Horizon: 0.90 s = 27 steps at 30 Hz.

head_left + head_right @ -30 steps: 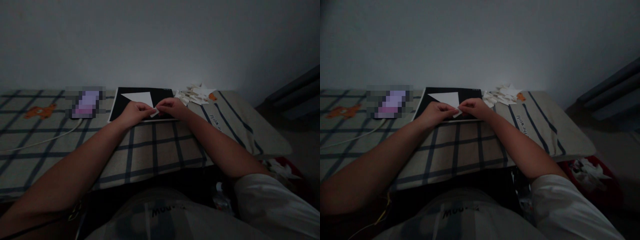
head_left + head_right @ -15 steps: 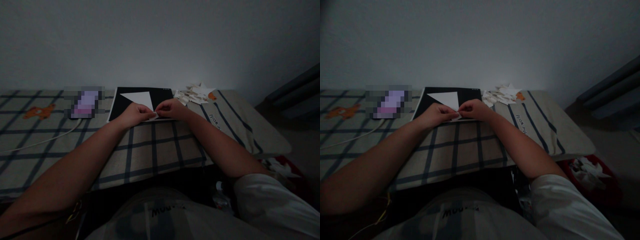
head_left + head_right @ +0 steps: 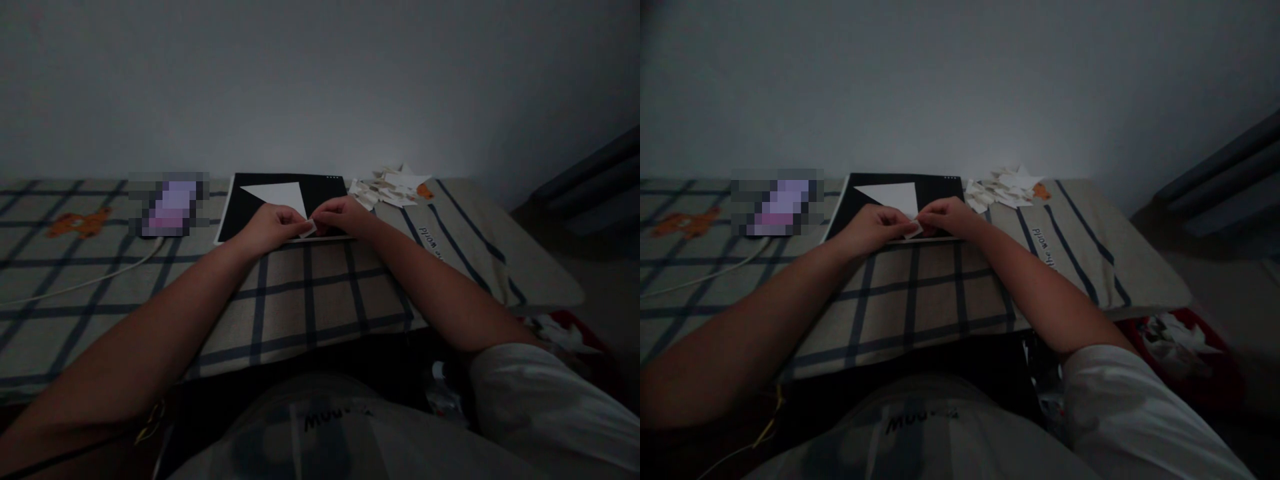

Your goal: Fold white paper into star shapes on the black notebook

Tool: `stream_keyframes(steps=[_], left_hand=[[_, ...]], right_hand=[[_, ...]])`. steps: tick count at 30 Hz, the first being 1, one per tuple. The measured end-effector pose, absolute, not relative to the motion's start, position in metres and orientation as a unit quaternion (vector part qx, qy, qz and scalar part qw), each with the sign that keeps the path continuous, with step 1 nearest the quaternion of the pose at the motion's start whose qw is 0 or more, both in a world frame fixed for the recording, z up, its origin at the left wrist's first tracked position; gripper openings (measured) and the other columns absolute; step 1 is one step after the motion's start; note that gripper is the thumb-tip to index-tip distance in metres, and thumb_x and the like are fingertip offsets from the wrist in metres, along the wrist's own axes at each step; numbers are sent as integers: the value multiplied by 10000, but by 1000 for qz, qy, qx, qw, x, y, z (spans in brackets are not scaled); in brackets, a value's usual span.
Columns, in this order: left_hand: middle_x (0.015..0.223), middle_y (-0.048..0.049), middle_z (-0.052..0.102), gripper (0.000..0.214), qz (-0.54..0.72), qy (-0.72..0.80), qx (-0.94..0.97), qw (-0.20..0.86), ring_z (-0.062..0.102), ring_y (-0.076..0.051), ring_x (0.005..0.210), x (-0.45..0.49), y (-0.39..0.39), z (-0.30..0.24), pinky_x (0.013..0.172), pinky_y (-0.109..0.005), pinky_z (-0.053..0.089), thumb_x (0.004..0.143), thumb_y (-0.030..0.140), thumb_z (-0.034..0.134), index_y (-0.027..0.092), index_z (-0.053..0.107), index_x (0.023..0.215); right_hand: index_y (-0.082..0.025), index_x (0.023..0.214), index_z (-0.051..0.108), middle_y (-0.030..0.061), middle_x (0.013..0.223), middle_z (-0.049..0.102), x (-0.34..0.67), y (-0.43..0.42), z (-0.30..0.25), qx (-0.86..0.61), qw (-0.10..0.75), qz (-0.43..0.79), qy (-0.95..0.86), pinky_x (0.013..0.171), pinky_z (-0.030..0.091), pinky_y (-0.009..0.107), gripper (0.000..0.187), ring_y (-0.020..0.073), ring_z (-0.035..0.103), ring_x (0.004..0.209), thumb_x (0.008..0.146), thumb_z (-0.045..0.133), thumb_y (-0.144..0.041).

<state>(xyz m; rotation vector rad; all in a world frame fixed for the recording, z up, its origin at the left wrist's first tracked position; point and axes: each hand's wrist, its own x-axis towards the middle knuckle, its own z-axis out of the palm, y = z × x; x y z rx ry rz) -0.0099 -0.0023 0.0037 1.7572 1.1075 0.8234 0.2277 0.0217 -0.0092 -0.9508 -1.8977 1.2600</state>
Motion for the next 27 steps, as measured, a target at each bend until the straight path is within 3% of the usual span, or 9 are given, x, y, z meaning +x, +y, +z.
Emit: stream_keyframes(steps=[4, 14, 21, 27], left_hand=[[654, -12, 679, 474, 341, 445, 706, 433, 520, -111, 607, -8, -1, 1, 566, -260, 363, 740, 602, 954, 176, 749, 706], [711, -33, 734, 483, 331, 446, 722, 412, 593, -131, 643, -8, 0, -1, 600, -268, 431, 771, 612, 950, 172, 756, 738], [776, -46, 786, 436, 341, 448, 720, 406, 640, -157, 699, -6, -2, -3, 644, -282, 455, 786, 597, 942, 177, 831, 813], [764, -46, 777, 382, 370, 457, 701, 403, 643, -165, 687, -11, 2, -1, 652, -291, 486, 895, 555, 856, 173, 871, 874]], right_hand=[[-191, 953, 827, 34, 834, 831, 227, 23, -12, -365, 330, 477, -728, 750, 630, 285, 262, 160, 759, 764, 898, 899, -437], [-185, 972, 824, 50, 854, 830, 231, 24, -11, -350, 316, 429, -770, 745, 604, 298, 311, 175, 755, 790, 947, 829, -494], [-203, 932, 764, 23, 841, 782, 230, 30, -15, -345, 330, 414, -775, 733, 558, 311, 216, 180, 702, 781, 924, 791, -417], [-206, 935, 748, 25, 850, 751, 233, 35, -15, -360, 361, 400, -761, 790, 583, 342, 214, 189, 687, 822, 942, 786, -417]])
